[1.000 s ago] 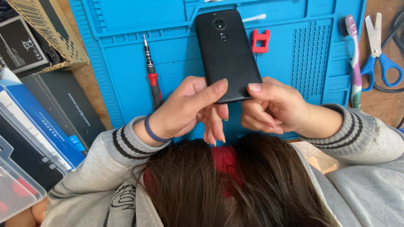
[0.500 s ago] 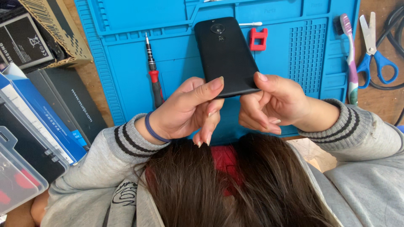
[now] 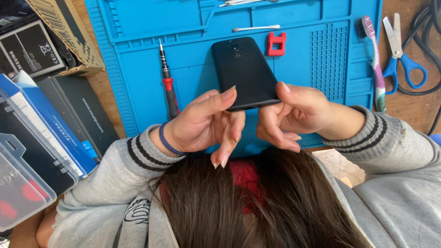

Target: The person reassembles a smartphone by placing a battery into the chassis, securing the back cover, and inspecting the device. They then organize tools, including a screwdriver and a case of bits, on the workbench.

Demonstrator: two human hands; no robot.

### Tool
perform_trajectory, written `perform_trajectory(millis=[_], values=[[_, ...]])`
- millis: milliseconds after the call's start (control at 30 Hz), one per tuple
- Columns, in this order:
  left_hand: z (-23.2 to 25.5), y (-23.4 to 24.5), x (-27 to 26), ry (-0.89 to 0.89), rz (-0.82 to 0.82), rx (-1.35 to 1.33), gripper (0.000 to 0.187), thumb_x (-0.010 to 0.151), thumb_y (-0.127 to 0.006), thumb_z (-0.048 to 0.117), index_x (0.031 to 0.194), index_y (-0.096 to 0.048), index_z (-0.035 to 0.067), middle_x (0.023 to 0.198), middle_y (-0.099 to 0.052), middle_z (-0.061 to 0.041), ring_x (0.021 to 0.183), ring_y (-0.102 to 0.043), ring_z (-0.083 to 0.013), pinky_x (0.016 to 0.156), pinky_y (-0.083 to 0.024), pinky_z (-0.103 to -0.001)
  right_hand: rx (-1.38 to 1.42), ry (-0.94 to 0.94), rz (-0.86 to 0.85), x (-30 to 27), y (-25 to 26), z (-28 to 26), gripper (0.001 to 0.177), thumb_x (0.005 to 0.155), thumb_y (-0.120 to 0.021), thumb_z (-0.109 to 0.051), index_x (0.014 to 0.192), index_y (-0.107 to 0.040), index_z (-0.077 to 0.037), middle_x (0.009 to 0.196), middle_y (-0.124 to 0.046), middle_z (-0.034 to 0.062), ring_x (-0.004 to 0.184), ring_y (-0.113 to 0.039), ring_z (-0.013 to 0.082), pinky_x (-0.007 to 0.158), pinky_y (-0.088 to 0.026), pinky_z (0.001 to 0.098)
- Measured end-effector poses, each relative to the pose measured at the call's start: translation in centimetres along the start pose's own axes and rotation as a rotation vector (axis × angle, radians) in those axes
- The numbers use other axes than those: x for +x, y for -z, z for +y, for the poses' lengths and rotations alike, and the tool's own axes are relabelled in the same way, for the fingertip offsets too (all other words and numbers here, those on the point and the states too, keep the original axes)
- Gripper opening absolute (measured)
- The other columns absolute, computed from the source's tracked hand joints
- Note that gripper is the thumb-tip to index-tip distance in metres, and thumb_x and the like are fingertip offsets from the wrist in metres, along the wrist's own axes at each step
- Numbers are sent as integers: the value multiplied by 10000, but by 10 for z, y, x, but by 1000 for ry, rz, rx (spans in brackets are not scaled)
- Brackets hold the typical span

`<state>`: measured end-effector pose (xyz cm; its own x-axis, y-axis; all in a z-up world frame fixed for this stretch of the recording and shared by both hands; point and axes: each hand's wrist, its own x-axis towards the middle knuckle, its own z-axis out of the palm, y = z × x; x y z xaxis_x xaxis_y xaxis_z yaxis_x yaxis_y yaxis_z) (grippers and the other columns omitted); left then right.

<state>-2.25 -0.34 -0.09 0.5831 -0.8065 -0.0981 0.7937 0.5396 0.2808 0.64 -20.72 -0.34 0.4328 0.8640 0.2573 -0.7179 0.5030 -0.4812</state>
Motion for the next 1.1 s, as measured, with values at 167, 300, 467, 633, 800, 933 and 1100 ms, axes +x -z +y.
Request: perform_trajectory(millis=[167,300,467,633,800,933,1100], values=[[-2,-3,0,-24,10,130,600,1034,-318,373,824,-642,-86,556,-633,-265,454,-658,-296,429,-573,-330,-75,-3,-48,-3,7,2,798,1042,-43,-448,833,-601,82,585,-644,125,433,-460,67,433,-412,151],[1,-8,4,-25,-64,237,605,1001,-350,473,924,-644,-50,653,-676,-245,528,-692,-276,470,-578,-302,-224,-24,-93,9,3,-17,879,989,-44,-582,829,-625,58,599,-654,96,432,-490,62,439,-449,149],[13,-23,4,29,-63,415,615,906,-549,589,964,-617,-19,814,-682,-234,1235,-574,-490,1040,-524,-542,-350,-353,-98,3,14,-25,814,990,-303,-657,814,-659,54,939,-666,179,500,-587,166,440,-389,223],[8,-15,2,128,-158,505,388,971,-539,402,958,-633,25,837,-699,-180,983,-642,-318,878,-524,-375,-332,-424,-142,8,5,-30,681,1022,-324,-491,817,-669,59,597,-621,124,496,-519,141,523,-413,228],[-1,-11,3,373,-236,665,218,992,-562,235,1042,-654,43,957,-710,-89,875,-682,-119,790,-563,-213,-302,-505,-106,-6,14,-21,573,996,-446,-448,792,-689,29,585,-640,107,451,-547,126,499,-384,210],[5,-18,5,326,-336,964,231,962,-588,295,1061,-673,105,958,-697,3,884,-638,-69,883,-504,-212,-249,-532,-137,-6,15,-19,618,966,-446,-567,846,-680,-9,584,-606,62,475,-466,85,506,-334,199],[8,-14,4,167,-312,1190,333,914,-554,422,1056,-616,128,939,-651,-52,833,-667,-169,770,-545,-274,-105,-446,-24,-6,20,-25,566,942,-498,-522,762,-682,-18,528,-542,39,452,-490,74,516,-331,169]])
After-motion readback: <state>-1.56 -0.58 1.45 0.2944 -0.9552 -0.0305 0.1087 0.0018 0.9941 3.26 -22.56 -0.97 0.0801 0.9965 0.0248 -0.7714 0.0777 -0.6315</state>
